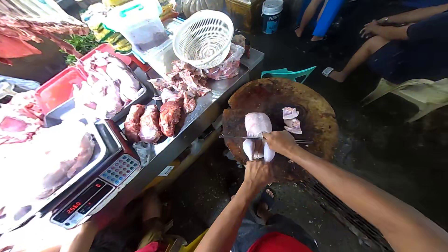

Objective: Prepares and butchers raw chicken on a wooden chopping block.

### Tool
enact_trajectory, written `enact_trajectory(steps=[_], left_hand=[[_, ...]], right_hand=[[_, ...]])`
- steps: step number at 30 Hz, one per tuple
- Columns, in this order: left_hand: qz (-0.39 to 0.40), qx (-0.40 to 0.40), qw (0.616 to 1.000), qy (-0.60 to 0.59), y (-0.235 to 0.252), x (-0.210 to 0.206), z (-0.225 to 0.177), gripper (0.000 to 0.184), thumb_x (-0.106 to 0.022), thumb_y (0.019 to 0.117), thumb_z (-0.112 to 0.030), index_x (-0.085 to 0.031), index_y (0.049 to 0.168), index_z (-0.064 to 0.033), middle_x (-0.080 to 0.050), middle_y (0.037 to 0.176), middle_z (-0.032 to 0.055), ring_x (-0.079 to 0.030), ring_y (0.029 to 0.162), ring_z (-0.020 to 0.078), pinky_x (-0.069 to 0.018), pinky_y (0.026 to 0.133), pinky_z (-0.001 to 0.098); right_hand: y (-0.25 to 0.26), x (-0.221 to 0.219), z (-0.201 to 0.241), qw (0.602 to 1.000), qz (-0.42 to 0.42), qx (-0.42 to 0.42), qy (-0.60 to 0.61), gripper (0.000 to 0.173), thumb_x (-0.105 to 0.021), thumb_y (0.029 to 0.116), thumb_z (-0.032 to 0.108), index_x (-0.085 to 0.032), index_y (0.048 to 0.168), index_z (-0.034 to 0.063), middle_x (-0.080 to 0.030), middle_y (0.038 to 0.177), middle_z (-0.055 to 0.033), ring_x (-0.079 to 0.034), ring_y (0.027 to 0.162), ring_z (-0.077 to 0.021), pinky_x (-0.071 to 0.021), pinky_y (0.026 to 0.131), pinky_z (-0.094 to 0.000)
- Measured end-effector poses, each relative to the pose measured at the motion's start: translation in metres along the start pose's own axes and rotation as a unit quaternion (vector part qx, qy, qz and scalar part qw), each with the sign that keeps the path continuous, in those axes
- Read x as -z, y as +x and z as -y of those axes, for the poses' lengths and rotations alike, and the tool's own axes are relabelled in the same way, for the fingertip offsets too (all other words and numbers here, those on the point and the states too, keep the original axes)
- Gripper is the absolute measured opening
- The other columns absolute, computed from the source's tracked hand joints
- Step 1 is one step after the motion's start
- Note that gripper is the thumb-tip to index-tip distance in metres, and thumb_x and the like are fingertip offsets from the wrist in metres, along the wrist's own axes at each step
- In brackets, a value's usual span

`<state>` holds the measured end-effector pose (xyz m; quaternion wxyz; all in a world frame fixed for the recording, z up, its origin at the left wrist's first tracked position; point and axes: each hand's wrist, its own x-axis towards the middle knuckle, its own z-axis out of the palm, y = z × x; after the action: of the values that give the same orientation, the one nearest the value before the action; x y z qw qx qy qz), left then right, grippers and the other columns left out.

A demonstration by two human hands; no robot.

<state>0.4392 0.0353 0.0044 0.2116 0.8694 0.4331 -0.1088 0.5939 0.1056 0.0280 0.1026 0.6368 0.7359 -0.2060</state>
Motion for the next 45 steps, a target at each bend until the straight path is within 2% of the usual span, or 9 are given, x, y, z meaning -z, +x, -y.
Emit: enact_trajectory(steps=[3,9,14,18,23,28,32,40,45], left_hand=[[0.036,-0.022,0.999,0.001,-0.007,0.007,0.016,0.041,-0.041,0.1027,-0.035,-0.071,0.1,-0.007,-0.073,0.095,0.0177,-0.071,0.095,0.038,-0.0533,0.077,0.0592],[0.036,-0.105,0.993,-0.03,-0.014,0.012,0.048,0.037,-0.045,0.101,-0.035,-0.074,0.1,-0.0111,-0.074,0.09,0.0154,-0.072,0.09,0.0371,-0.0531,0.075,0.06],[0.112,-0.12,0.986,-0.01,-0.019,0.024,0.045,0.036,-0.043,0.1018,-0.033,-0.073,0.107,-0.0116,-0.074,0.101,0.0156,-0.071,0.097,0.0376,-0.0528,0.078,0.0604],[0.107,-0.148,0.983,0.002,-0.024,0.022,0.054,0.036,-0.042,0.1008,-0.03,-0.072,0.105,-0.0102,-0.073,0.1,0.0167,-0.071,0.096,0.0379,-0.0533,0.074,0.0598],[0.147,-0.176,0.973,0.027,-0.03,0.029,0.062,0.038,-0.041,0.1022,-0.031,-0.071,0.103,-0.007,-0.072,0.101,0.0185,-0.07,0.098,0.0393,-0.0531,0.077,0.0602],[0.135,-0.208,0.968,0.026,-0.038,0.029,0.09,0.038,-0.039,0.1018,-0.029,-0.068,0.098,-0.0051,-0.071,0.089,0.0188,-0.071,0.089,0.0393,-0.0517,0.071,0.0588],[0.161,-0.231,0.958,0.048,-0.035,0.037,0.093,0.037,-0.04,0.102,-0.028,-0.068,0.099,-0.0041,-0.071,0.091,0.0196,-0.07,0.092,0.0398,-0.0511,0.074,0.0592],[0.183,-0.242,0.952,0.039,-0.033,0.046,0.097,0.036,-0.04,0.1027,-0.027,-0.066,0.101,-0.0027,-0.069,0.096,0.0199,-0.069,0.097,0.0398,-0.0511,0.076,0.0595],[0.167,-0.262,0.95,0.036,-0.032,0.044,0.111,0.035,-0.04,0.1025,-0.027,-0.066,0.097,-0.0036,-0.069,0.093,0.0193,-0.068,0.096,0.0399,-0.0508,0.074,0.0591]], right_hand=[[-0.007,0.0,0.005,1.0,-0.008,0.0,-0.013,0.035,-0.041,0.1087,0.027,-0.062,0.13,0.0103,-0.072,0.109,-0.0219,-0.07,0.102,-0.0427,-0.0532,0.085,-0.0619],[-0.061,0.001,0.013,0.987,0.029,-0.159,0.004,0.03,-0.048,0.1022,0.013,-0.057,0.129,0.0014,-0.069,0.111,-0.025,-0.069,0.105,-0.0447,-0.0539,0.085,-0.0609],[-0.041,-0.031,0.029,0.98,-0.039,-0.183,0.066,0.029,-0.053,0.0995,0.02,-0.063,0.122,0.0031,-0.072,0.102,-0.0239,-0.071,0.1,-0.0448,-0.0541,0.082,-0.0642],[-0.06,-0.04,-0.001,0.973,-0.004,-0.224,0.053,0.035,-0.052,0.1012,0.024,-0.062,0.128,0.0043,-0.072,0.105,-0.0256,-0.071,0.101,-0.0471,-0.0532,0.082,-0.0663],[-0.034,-0.032,0.032,0.975,-0.007,-0.192,0.113,0.03,-0.057,0.1014,0.025,-0.066,0.123,0.0072,-0.072,0.103,-0.0247,-0.069,0.102,-0.0471,-0.0514,0.084,-0.0686],[-0.061,-0.047,-0.005,0.947,0.038,-0.308,0.083,0.031,-0.056,0.1028,0.028,-0.066,0.127,0.0112,-0.072,0.106,-0.0237,-0.069,0.104,-0.0454,-0.0522,0.086,-0.0655],[-0.039,-0.039,0.04,0.954,-0.019,-0.279,0.109,0.027,-0.06,0.1007,0.029,-0.067,0.111,0.0044,-0.072,0.093,-0.0238,-0.07,0.095,-0.0458,-0.0527,0.079,-0.0657],[-0.019,-0.037,0.06,0.965,-0.098,-0.223,0.098,0.023,-0.066,0.0966,0.03,-0.068,0.1,0.0075,-0.071,0.081,-0.0169,-0.071,0.08,-0.0409,-0.0533,0.067,-0.0629],[-0.027,-0.054,0.028,0.955,-0.021,-0.291,0.053,0.03,-0.062,0.0998,0.03,-0.067,0.115,0.0041,-0.071,0.099,-0.0245,-0.07,0.094,-0.0462,-0.0542,0.077,-0.0662]])
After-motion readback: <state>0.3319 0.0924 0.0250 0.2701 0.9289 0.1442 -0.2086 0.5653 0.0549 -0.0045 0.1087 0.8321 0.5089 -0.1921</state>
